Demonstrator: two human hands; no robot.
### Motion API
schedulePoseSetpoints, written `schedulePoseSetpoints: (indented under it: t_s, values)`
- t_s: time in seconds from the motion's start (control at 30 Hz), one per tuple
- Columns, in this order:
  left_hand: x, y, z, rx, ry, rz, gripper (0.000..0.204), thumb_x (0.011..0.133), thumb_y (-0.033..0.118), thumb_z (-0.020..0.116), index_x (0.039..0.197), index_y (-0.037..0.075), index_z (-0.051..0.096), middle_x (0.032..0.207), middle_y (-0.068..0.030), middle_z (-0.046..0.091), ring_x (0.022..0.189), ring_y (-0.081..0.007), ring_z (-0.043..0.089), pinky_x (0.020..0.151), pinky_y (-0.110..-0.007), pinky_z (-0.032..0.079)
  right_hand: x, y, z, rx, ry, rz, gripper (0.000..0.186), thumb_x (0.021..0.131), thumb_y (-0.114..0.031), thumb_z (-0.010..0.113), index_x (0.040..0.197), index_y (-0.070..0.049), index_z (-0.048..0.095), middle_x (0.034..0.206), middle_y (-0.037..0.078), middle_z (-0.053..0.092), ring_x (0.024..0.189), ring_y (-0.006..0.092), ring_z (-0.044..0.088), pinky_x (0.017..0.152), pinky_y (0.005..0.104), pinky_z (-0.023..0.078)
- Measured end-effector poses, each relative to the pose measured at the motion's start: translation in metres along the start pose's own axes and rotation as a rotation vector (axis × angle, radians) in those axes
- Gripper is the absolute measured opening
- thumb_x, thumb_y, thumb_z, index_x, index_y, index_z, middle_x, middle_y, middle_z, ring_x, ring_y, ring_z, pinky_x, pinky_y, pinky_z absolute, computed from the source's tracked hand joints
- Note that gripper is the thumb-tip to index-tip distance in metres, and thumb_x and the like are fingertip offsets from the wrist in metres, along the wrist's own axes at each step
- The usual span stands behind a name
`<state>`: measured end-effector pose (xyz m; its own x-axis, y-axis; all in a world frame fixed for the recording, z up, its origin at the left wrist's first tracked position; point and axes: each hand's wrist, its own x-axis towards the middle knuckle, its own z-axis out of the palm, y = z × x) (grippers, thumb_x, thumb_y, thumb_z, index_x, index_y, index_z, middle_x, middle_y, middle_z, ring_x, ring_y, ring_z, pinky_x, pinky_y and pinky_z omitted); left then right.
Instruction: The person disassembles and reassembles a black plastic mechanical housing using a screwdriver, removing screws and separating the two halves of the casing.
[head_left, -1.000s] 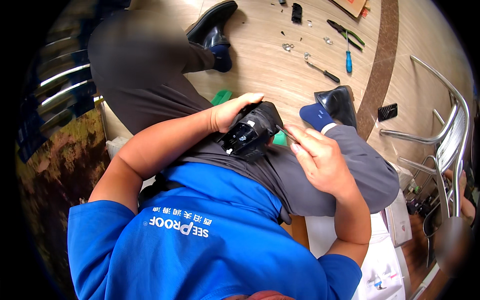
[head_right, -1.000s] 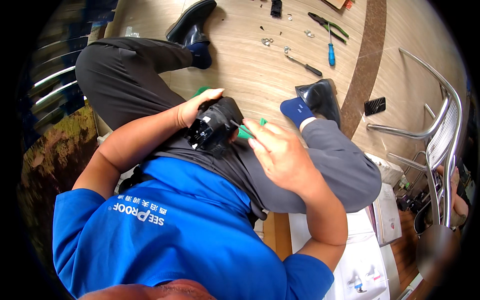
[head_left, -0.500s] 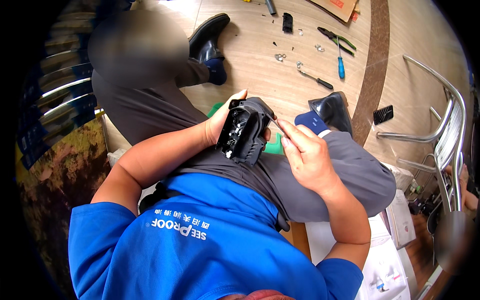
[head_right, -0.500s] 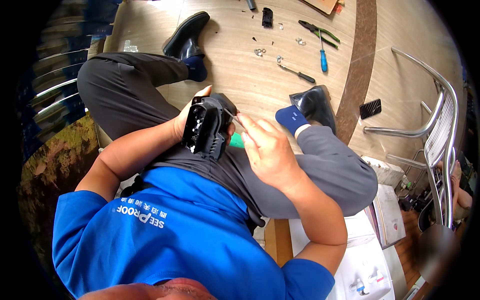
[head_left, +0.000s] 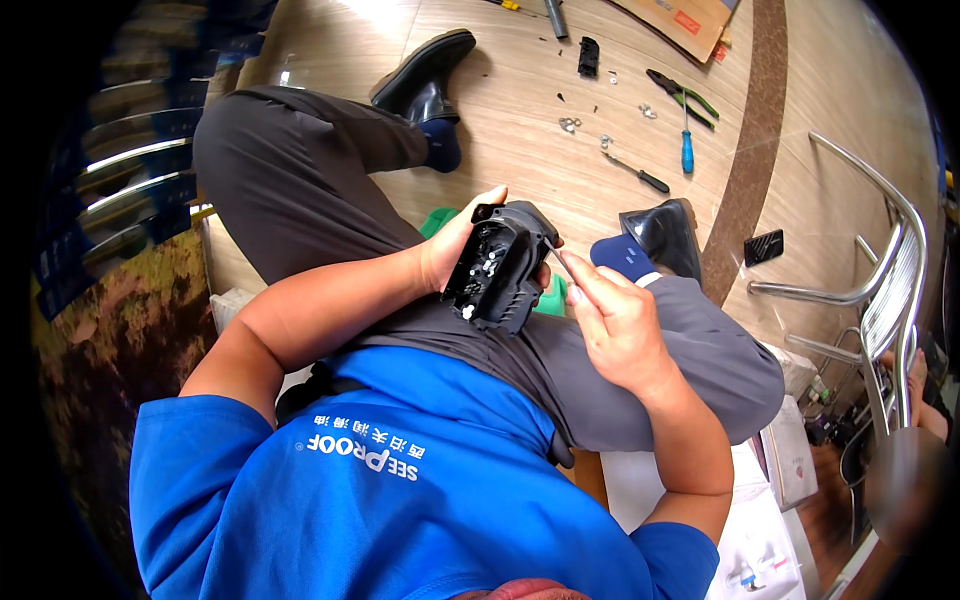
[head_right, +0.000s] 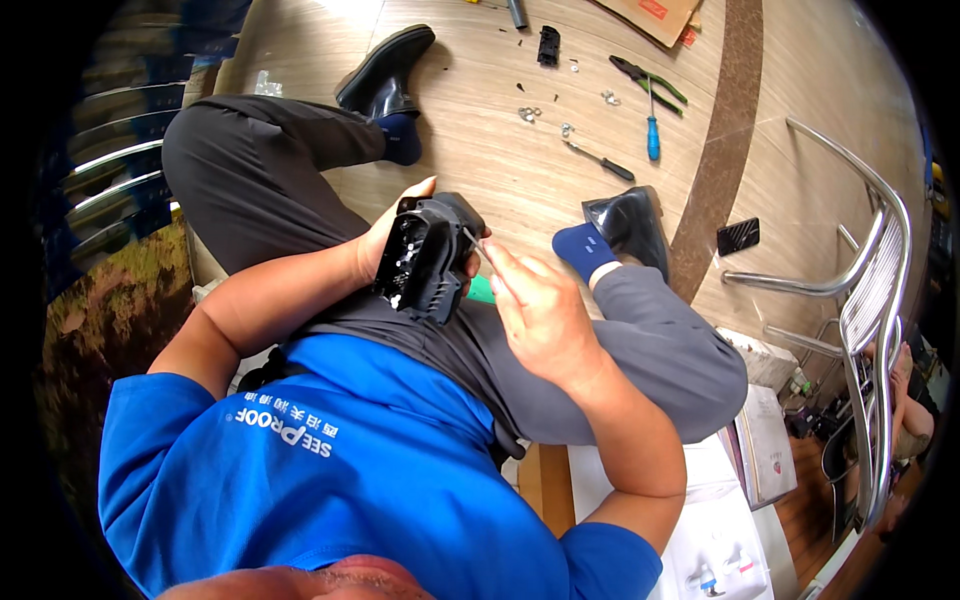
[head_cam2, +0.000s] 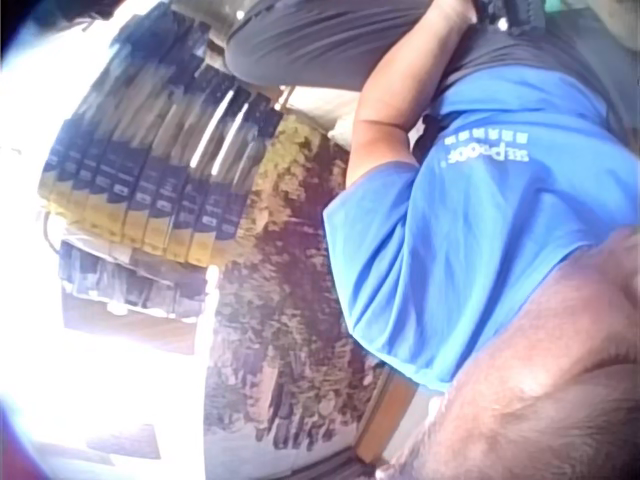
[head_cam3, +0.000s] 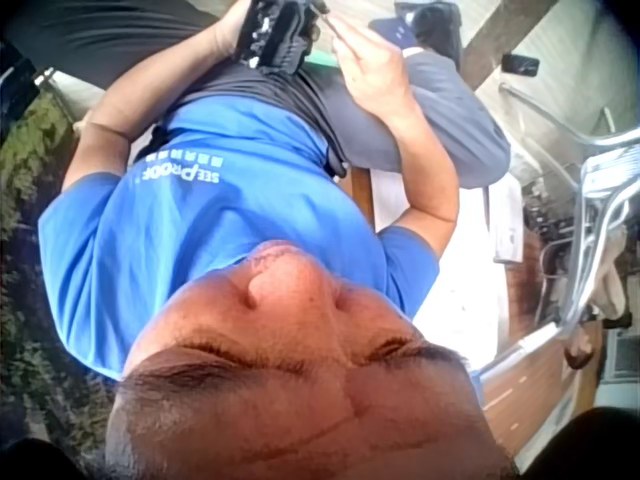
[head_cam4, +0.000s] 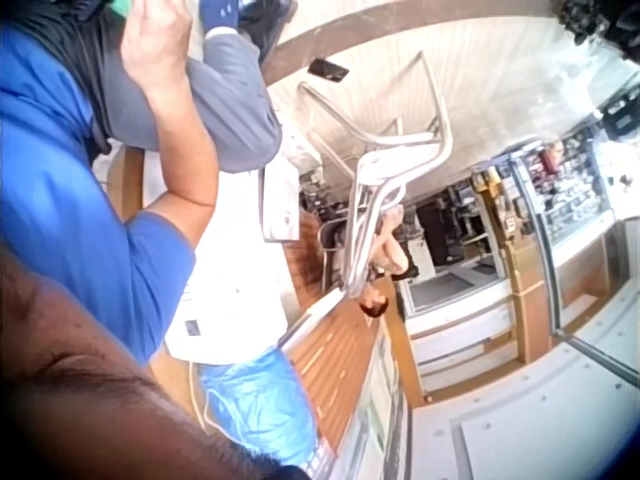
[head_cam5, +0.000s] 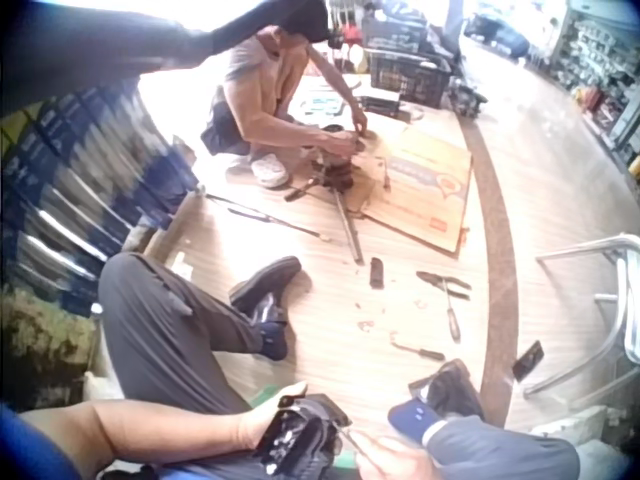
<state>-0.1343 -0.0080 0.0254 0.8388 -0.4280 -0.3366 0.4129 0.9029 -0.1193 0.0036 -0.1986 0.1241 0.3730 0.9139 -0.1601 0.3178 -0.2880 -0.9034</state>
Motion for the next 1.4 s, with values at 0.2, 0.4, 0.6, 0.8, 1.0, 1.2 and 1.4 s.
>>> schedulePoseSetpoints:
  t_s: [0.2, 0.4, 0.6, 0.8, 1.0, 1.2, 1.4]
  values:
    - [0.000, -0.001, -0.005, 0.009, 0.047, -0.014, 0.080, 0.099, 0.067, 0.030, 0.131, 0.000, 0.058, 0.105, -0.0312, 0.068, 0.094, -0.0398, 0.071, 0.085, -0.047, 0.058, -0.004, -0.004, -0.001, -0.073, -0.051, -0.008, 0.037, 0.094, -0.001, 0.060, 0.131, 0.004, 0.059, 0.089, 0.021, 0.064, 0.078, 0.0384, 0.064, 0.070, 0.0424, 0.052]
    - [-0.006, -0.006, -0.002, 0.105, 0.160, 0.019, 0.083, 0.099, 0.069, 0.028, 0.131, -0.002, 0.057, 0.107, -0.0287, 0.069, 0.096, -0.0378, 0.071, 0.088, -0.047, 0.058, -0.011, -0.004, 0.001, -0.098, -0.036, -0.040, 0.040, 0.093, 0.000, 0.061, 0.133, 0.002, 0.059, 0.086, 0.019, 0.062, 0.076, 0.0368, 0.063, 0.066, 0.0419, 0.052]
    - [-0.010, -0.008, 0.005, 0.217, 0.207, 0.063, 0.090, 0.096, 0.072, 0.029, 0.140, -0.004, 0.050, 0.110, -0.0281, 0.070, 0.100, -0.0385, 0.071, 0.093, -0.049, 0.056, -0.017, -0.004, 0.012, -0.161, 0.051, -0.085, 0.044, 0.089, 0.003, 0.063, 0.133, 0.002, 0.059, 0.082, 0.017, 0.060, 0.068, 0.0352, 0.062, 0.063, 0.0413, 0.052]
    - [-0.014, -0.011, 0.012, 0.282, 0.156, 0.125, 0.088, 0.098, 0.068, 0.028, 0.140, -0.007, 0.049, 0.125, -0.0263, 0.064, 0.111, -0.0349, 0.067, 0.103, -0.047, 0.050, -0.017, -0.007, 0.020, -0.207, 0.123, -0.169, 0.051, 0.083, 0.008, 0.064, 0.133, 0.003, 0.060, 0.080, 0.014, 0.058, 0.064, 0.0325, 0.062, 0.060, 0.0402, 0.051]
    - [-0.019, -0.018, 0.026, 0.445, 0.209, 0.237, 0.067, 0.106, 0.047, 0.028, 0.136, -0.007, 0.054, 0.128, -0.0181, 0.065, 0.113, -0.0251, 0.065, 0.103, -0.038, 0.050, -0.017, -0.006, 0.022, -0.259, 0.119, -0.238, 0.055, 0.079, 0.010, 0.065, 0.133, 0.006, 0.059, 0.076, 0.011, 0.052, 0.061, 0.0293, 0.059, 0.058, 0.0393, 0.051]
    - [-0.025, -0.015, 0.022, 0.584, 0.152, 0.258, 0.066, 0.106, 0.047, 0.030, 0.133, -0.007, 0.057, 0.125, -0.0174, 0.067, 0.112, -0.0240, 0.065, 0.104, -0.035, 0.047, -0.013, -0.005, 0.015, -0.344, 0.046, -0.323, 0.057, 0.077, 0.009, 0.065, 0.134, 0.006, 0.059, 0.073, 0.009, 0.050, 0.059, 0.0253, 0.058, 0.053, 0.0370, 0.050]
    - [-0.028, -0.013, 0.005, 0.713, 0.142, 0.269, 0.061, 0.106, 0.045, 0.035, 0.123, -0.006, 0.065, 0.116, -0.0158, 0.071, 0.105, -0.0216, 0.066, 0.098, -0.033, 0.049, -0.011, -0.008, 0.011, -0.432, -0.043, -0.344, 0.054, 0.079, 0.005, 0.064, 0.133, 0.004, 0.060, 0.072, 0.008, 0.050, 0.060, 0.0228, 0.058, 0.052, 0.0348, 0.050]
